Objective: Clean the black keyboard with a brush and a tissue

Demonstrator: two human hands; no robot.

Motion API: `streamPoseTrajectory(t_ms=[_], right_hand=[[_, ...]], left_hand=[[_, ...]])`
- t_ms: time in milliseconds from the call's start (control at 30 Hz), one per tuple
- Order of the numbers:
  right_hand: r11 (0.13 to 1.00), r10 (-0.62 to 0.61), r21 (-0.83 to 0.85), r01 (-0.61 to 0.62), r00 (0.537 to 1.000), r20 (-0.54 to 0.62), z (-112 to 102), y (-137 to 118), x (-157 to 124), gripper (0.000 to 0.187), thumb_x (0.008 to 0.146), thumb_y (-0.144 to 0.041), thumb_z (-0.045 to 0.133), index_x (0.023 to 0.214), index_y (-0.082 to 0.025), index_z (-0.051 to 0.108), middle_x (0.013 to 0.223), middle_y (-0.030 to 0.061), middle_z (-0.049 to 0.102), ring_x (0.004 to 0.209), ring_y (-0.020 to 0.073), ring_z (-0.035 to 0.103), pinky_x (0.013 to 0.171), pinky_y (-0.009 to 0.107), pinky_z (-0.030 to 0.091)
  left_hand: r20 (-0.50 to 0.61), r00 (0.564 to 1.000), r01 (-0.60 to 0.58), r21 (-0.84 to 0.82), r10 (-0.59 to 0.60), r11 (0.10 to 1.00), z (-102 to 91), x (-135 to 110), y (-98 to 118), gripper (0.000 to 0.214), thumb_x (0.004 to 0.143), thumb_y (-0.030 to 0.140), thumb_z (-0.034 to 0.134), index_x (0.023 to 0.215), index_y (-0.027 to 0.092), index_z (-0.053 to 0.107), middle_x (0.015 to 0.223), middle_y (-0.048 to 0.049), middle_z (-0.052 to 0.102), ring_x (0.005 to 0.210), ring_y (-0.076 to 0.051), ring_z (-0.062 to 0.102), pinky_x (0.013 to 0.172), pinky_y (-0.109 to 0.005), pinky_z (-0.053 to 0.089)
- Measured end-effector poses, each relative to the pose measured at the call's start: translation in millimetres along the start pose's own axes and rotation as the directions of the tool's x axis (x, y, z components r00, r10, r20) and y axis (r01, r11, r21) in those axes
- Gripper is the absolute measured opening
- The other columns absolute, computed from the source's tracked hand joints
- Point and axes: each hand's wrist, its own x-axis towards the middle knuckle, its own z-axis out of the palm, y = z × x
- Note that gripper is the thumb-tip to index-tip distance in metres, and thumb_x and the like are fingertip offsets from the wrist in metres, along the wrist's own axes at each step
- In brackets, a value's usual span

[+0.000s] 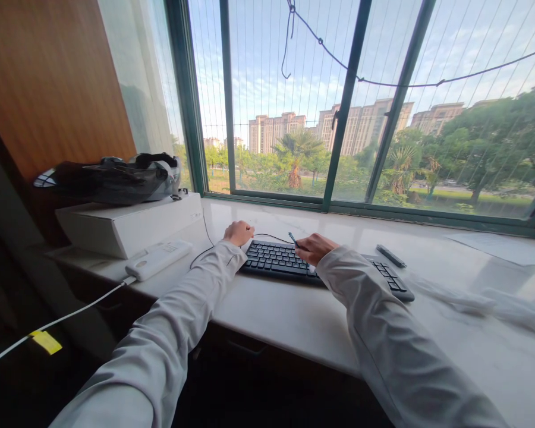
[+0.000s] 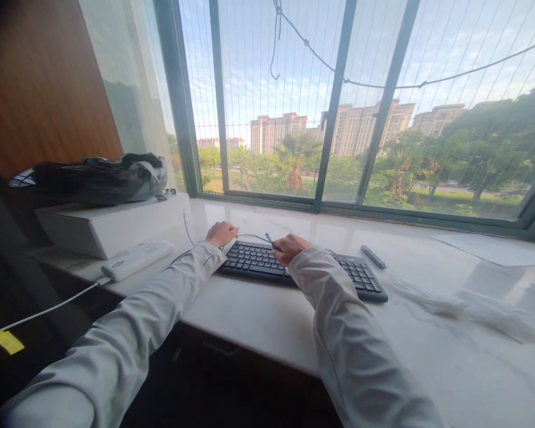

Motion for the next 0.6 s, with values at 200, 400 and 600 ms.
streamPoseTrajectory(t_ms=[200, 400, 600], right_hand=[[0.973, -0.067, 0.206, 0.108, 0.978, -0.199, 17.4, -17.0, 6.6, 0.023, 0.091, -0.025, 0.042, 0.091, -0.016, 0.063, 0.076, 0.0032, 0.069, 0.069, 0.0117, 0.062, 0.065, 0.020, 0.040], [0.974, -0.054, 0.209, 0.085, 0.988, -0.148, 24.0, -24.7, 14.6, 0.023, 0.090, -0.018, 0.041, 0.090, -0.015, 0.064, 0.073, 0.0040, 0.068, 0.070, 0.0130, 0.062, 0.070, 0.022, 0.042], [0.999, 0.042, 0.000, -0.042, 0.998, -0.037, 14.2, -1.9, 9.5, 0.021, 0.088, -0.019, 0.046, 0.088, -0.015, 0.066, 0.082, 0.0092, 0.068, 0.077, 0.0176, 0.062, 0.066, 0.025, 0.040]], left_hand=[[0.004, 1.000, 0.001, 0.002, -0.001, 1.000, -2.0, -0.8, 2.4, 0.036, 0.079, 0.044, 0.045, 0.072, 0.027, 0.076, 0.078, -0.0057, 0.071, 0.080, -0.022, 0.063, 0.072, -0.028, 0.046], [0.015, 1.000, 0.016, 0.007, -0.016, 1.000, -3.1, -1.0, 3.3, 0.038, 0.080, 0.045, 0.045, 0.074, 0.026, 0.077, 0.082, -0.0061, 0.073, 0.083, -0.022, 0.063, 0.074, -0.027, 0.046], [0.020, 1.000, 0.013, 0.005, -0.013, 1.000, -1.4, 0.3, 1.7, 0.037, 0.079, 0.046, 0.045, 0.073, 0.027, 0.077, 0.081, -0.0051, 0.072, 0.081, -0.022, 0.063, 0.072, -0.028, 0.046]])
